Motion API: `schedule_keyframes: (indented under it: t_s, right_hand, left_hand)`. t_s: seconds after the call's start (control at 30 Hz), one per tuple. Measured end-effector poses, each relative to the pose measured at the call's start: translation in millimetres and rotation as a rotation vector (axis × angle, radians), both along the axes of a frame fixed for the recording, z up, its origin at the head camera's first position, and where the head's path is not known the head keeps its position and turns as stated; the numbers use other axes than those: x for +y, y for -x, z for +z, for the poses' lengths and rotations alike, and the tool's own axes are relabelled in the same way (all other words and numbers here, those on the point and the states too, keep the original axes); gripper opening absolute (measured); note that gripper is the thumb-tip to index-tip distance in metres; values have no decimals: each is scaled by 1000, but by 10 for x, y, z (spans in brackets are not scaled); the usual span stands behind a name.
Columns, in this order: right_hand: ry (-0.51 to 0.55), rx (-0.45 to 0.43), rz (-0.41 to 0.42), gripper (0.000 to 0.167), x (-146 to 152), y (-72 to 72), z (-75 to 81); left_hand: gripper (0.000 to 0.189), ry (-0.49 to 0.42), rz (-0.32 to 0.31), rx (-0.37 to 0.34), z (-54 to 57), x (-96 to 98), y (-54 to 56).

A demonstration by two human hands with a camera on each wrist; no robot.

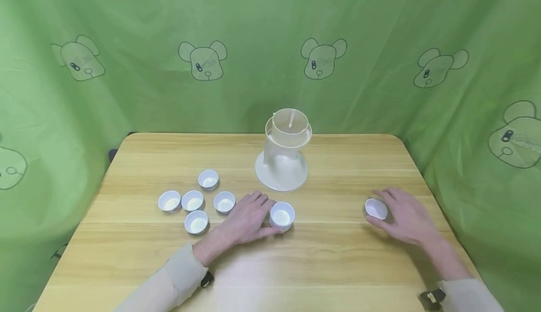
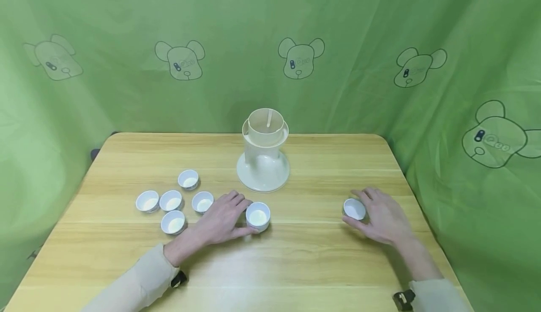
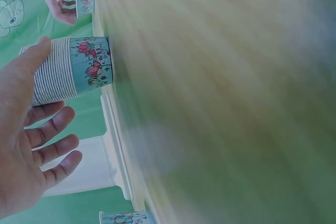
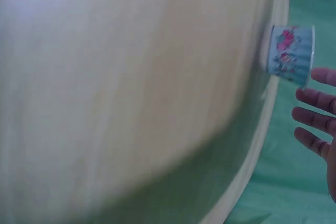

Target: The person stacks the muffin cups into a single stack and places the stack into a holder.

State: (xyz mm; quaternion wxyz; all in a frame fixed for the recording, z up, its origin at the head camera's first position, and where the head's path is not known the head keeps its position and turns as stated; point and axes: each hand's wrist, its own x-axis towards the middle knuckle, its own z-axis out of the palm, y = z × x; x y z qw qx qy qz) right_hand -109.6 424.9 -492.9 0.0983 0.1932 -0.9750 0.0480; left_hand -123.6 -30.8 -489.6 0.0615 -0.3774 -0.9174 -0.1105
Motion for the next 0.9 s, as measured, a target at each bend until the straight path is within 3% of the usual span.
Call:
schedule_keyframes:
  t_s: [0.43,0.9]
  right_hand:
    - [-25,-87,-86,85,178,-13,-105]
    - [-26,-85,-81,73,157,-20,-104]
  left_hand:
    - [72,9,1,11,35,2,-9]
    - [73,2,5,9,10,-1,-8]
